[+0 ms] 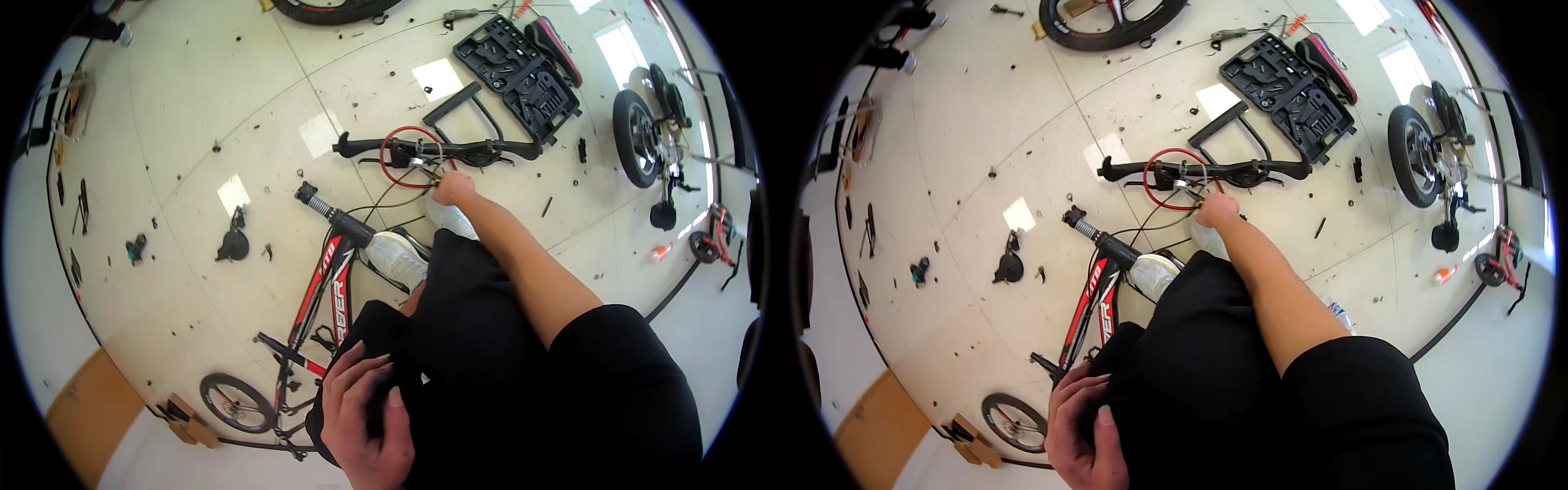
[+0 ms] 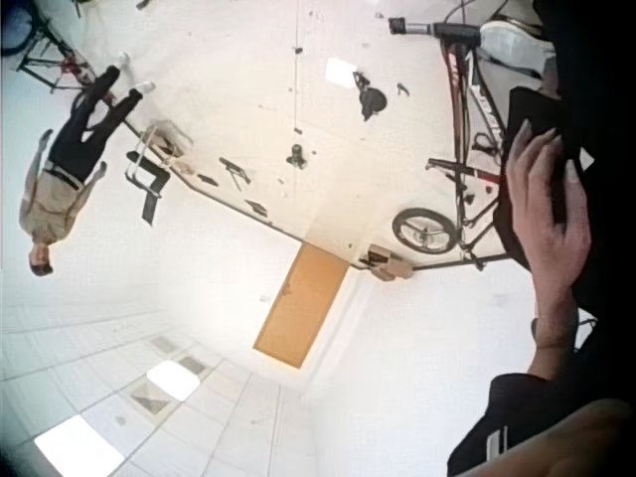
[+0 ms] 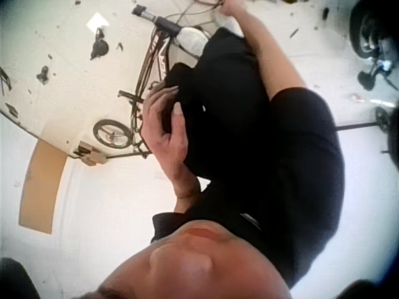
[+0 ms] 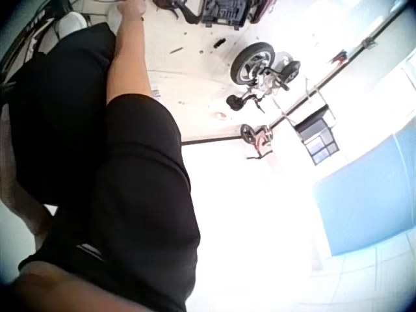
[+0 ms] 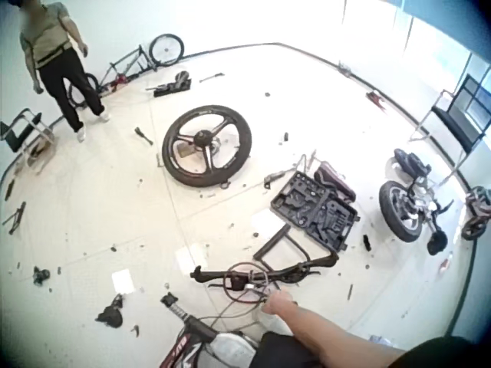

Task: The person sits on the floor and uses pliers to cut zip ties and adjust cables on a disassembled bicycle. The person handles the handlebar area and brake cables while working on the bike frame.

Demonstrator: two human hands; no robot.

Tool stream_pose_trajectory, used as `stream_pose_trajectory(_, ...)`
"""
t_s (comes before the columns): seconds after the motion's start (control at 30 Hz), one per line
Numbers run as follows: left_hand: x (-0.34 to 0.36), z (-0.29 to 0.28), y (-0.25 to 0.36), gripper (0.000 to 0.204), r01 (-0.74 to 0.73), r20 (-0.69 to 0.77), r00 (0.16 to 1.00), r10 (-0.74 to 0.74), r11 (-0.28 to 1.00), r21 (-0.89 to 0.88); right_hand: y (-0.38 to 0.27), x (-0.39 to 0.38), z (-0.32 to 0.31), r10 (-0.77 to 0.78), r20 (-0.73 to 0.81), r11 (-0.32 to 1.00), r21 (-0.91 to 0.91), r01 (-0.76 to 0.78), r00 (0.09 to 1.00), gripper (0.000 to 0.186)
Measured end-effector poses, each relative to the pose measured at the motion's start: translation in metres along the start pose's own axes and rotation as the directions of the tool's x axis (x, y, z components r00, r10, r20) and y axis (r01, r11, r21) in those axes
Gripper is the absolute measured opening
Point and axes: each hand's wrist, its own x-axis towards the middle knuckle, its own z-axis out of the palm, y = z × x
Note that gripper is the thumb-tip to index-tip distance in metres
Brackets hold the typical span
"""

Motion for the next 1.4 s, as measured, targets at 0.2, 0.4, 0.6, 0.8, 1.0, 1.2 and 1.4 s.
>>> stream_pose_trajectory(0.2,-0.002,-0.011,0.003,0.035,-0.002,0.198,0.980,-0.015,0.996,0.084,0.032,0.003,0.036,-0.073,-0.127,0.935,-0.353,0.024,0.989,0.036)
stream_pose_trajectory(0.4,-0.007,-0.014,-0.015,0.037,-0.090,0.304,0.952,0.037,0.983,0.161,0.019,0.024,0.036,-0.068,-0.190,0.749,-0.658,-0.076,0.979,0.035)
stream_pose_trajectory(0.6,-0.008,-0.019,0.004,0.039,-0.056,0.270,0.963,0.024,0.992,0.113,0.006,0.013,0.012,-0.122,-0.036,0.704,-0.708,0.061,0.992,0.038)
stream_pose_trajectory(0.8,-0.002,-0.016,0.000,0.041,-0.068,0.329,0.944,0.028,0.992,0.109,0.021,0.008,0.020,-0.152,-0.102,0.766,-0.641,0.052,0.983,0.041)
stream_pose_trajectory(1.0,0.014,-0.010,-0.001,0.043,-0.133,0.400,0.911,0.103,0.990,0.047,0.028,0.009,0.007,-0.224,0.004,0.757,-0.629,0.177,0.974,0.039)
stream_pose_trajectory(1.2,0.028,-0.002,-0.009,0.042,-0.156,0.383,0.911,0.152,0.988,-0.019,0.023,0.037,-0.020,-0.470,0.239,0.412,-0.793,0.450,0.850,0.035)
stream_pose_trajectory(1.4,0.033,-0.004,-0.018,0.035,-0.104,0.387,0.917,0.094,0.995,0.004,0.038,0.046,-0.030,-0.482,0.329,0.496,-0.662,0.562,0.812,0.073)
